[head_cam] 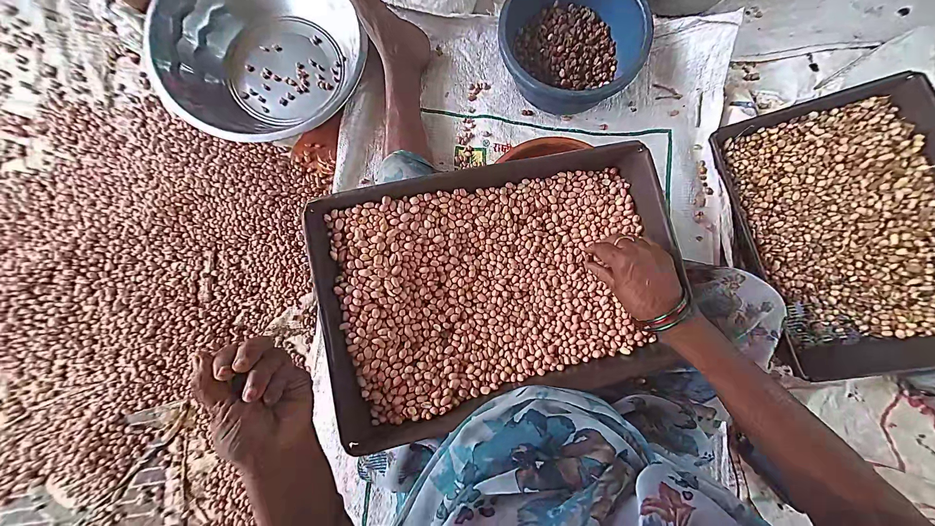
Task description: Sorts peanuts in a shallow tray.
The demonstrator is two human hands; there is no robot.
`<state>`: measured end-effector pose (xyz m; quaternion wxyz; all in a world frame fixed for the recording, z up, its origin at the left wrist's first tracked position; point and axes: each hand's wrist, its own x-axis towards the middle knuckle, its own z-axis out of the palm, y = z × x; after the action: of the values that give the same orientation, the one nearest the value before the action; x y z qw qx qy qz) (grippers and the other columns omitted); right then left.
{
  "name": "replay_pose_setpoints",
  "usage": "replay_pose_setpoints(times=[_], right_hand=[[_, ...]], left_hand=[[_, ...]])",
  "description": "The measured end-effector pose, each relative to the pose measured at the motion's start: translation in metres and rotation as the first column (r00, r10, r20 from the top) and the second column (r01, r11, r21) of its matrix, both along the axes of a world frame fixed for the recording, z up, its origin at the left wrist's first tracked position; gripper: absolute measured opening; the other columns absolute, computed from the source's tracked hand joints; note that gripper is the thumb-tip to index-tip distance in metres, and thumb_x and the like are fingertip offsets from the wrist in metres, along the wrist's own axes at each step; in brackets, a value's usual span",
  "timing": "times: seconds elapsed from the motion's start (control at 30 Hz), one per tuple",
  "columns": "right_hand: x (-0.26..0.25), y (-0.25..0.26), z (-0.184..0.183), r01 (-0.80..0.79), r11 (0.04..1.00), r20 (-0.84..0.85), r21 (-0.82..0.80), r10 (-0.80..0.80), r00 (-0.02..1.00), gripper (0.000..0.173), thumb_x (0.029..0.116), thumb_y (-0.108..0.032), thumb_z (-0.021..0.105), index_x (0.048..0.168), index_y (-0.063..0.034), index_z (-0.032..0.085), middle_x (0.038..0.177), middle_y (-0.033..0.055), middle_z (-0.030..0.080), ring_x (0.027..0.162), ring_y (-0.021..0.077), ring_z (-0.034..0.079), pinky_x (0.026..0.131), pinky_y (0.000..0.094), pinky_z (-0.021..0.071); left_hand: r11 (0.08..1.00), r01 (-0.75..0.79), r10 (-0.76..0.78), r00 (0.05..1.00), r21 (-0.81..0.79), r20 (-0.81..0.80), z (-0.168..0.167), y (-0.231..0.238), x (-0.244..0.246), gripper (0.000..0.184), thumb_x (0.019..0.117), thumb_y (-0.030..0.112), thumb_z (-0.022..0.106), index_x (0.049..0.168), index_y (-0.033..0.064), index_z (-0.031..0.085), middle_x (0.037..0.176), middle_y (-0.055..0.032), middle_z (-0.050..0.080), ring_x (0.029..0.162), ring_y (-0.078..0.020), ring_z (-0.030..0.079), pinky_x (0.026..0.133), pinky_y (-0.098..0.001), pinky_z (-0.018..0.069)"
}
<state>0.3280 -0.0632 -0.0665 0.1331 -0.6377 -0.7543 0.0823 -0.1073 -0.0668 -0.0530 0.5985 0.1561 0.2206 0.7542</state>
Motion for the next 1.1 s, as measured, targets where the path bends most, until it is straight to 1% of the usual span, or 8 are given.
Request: replay_pose_setpoints(times=[0.13, 0.27, 0.33, 0.53, 0.7, 0.87, 1.03, 1.1], right_hand=[[0.003, 0.003, 0.015, 0.074, 0.988, -0.104, -0.134, -0.088, 0.991, 0.014, 0.0936, -0.006, 0.072, 0.102, 0.0046, 0.072, 0.089, 0.0248, 0.068, 0.078, 0.0417, 0.067, 0.071, 0.0577, 0.0524], [-0.013, 0.011, 0.054, -0.201, 0.959, -0.712, -0.199, -0.001, 0.702, 0.011, 0.0883, -0.014, 0.072, 0.097, -0.0076, 0.069, 0.081, -0.0071, 0.065, 0.061, -0.0049, 0.053, 0.055, 0.0117, 0.0451], [-0.032, 0.027, 0.055, -0.35, 0.919, -0.821, -0.18, 0.056, 0.569, 0.02, 0.0894, -0.022, 0.071, 0.104, -0.0083, 0.069, 0.089, -0.0095, 0.065, 0.061, -0.0099, 0.052, 0.054, 0.0065, 0.0435], [-0.055, 0.085, 0.0, -0.13, 0.988, -0.092, -0.089, 0.121, 0.988, 0.02, 0.0976, -0.01, 0.066, 0.11, 0.0046, 0.074, 0.11, 0.0309, 0.067, 0.093, 0.0491, 0.069, 0.078, 0.0625, 0.054], [-0.042, 0.08, 0.016, -0.065, 0.987, -0.159, -0.145, 0.042, 0.986, 0.019, 0.0962, -0.01, 0.068, 0.104, 0.0065, 0.073, 0.101, 0.0292, 0.066, 0.09, 0.0455, 0.067, 0.079, 0.0597, 0.0516], [-0.05, 0.062, 0.049, -0.33, 0.929, -0.677, -0.171, 0.133, 0.724, 0.015, 0.0875, -0.014, 0.075, 0.099, -0.0042, 0.073, 0.083, -0.0043, 0.066, 0.056, -0.0075, 0.044, 0.052, 0.0098, 0.037], [-0.068, 0.063, 0.003, -0.245, 0.964, -0.24, -0.102, 0.215, 0.947, 0.014, 0.0943, -0.006, 0.069, 0.104, 0.0002, 0.077, 0.104, 0.0253, 0.072, 0.089, 0.0421, 0.071, 0.074, 0.058, 0.0544], [-0.066, 0.062, -0.005, -0.19, 0.98, -0.171, -0.063, 0.177, 0.969, 0.015, 0.0959, -0.005, 0.065, 0.103, 0.0031, 0.076, 0.103, 0.0282, 0.072, 0.091, 0.0474, 0.071, 0.074, 0.0637, 0.0537]], left_hand=[[0.992, 0.118, -0.118, 0.993, -0.047, 0.011, 0.035, -0.02, 0.043, 0.05, 0.1116, 0.021, 0.023, 0.08, 0.0087, 0.06, 0.075, 0.0018, 0.065, 0.055, -0.0005, 0.059, 0.051, -0.0109, 0.0493], [0.824, 0.324, -0.35, 0.936, -0.466, 0.031, 0.045, -0.034, 0.128, 0.05, 0.1117, 0.019, 0.023, 0.095, 0.0049, 0.069, 0.088, -0.0071, 0.075, 0.08, -0.011, 0.075, 0.074, -0.0201, 0.0616], [0.705, 0.458, -0.404, 0.887, -0.541, 0.225, 0.03, -0.029, 0.16, 0.046, 0.1124, 0.021, 0.027, 0.103, -0.0001, 0.067, 0.094, -0.0134, 0.074, 0.086, -0.0175, 0.075, 0.08, -0.026, 0.0622], [0.711, 0.401, -0.286, 0.915, -0.578, 0.284, 0.027, -0.016, 0.178, 0.037, 0.112, 0.021, 0.03, 0.098, 0.0045, 0.061, 0.08, -0.0054, 0.067, 0.068, -0.0098, 0.07, 0.065, -0.0189, 0.06], [0.81, 0.258, -0.163, 0.962, -0.527, 0.222, 0.034, -0.018, 0.137, 0.047, 0.1125, 0.027, 0.024, 0.092, 0.0075, 0.063, 0.078, -0.0043, 0.069, 0.068, -0.0109, 0.072, 0.065, -0.0215, 0.0621], [0.74, 0.303, -0.258, 0.952, -0.601, 0.164, 0.026, -0.019, 0.154, 0.039, 0.1125, 0.021, 0.028, 0.124, 0.0023, 0.06, 0.104, -0.0108, 0.074, 0.094, -0.0184, 0.075, 0.084, -0.029, 0.0614], [0.71, 0.371, -0.24, 0.926, -0.599, 0.29, 0.023, -0.018, 0.187, 0.035, 0.1123, 0.022, 0.03, 0.11, 0.0056, 0.061, 0.092, -0.0064, 0.071, 0.079, -0.0129, 0.072, 0.073, -0.0231, 0.061], [0.719, 0.344, -0.223, 0.937, -0.604, 0.268, 0.027, -0.017, 0.181, 0.034, 0.1119, 0.022, 0.032, 0.106, 0.0063, 0.061, 0.088, -0.0058, 0.07, 0.074, -0.0116, 0.072, 0.069, -0.0217, 0.0611]])
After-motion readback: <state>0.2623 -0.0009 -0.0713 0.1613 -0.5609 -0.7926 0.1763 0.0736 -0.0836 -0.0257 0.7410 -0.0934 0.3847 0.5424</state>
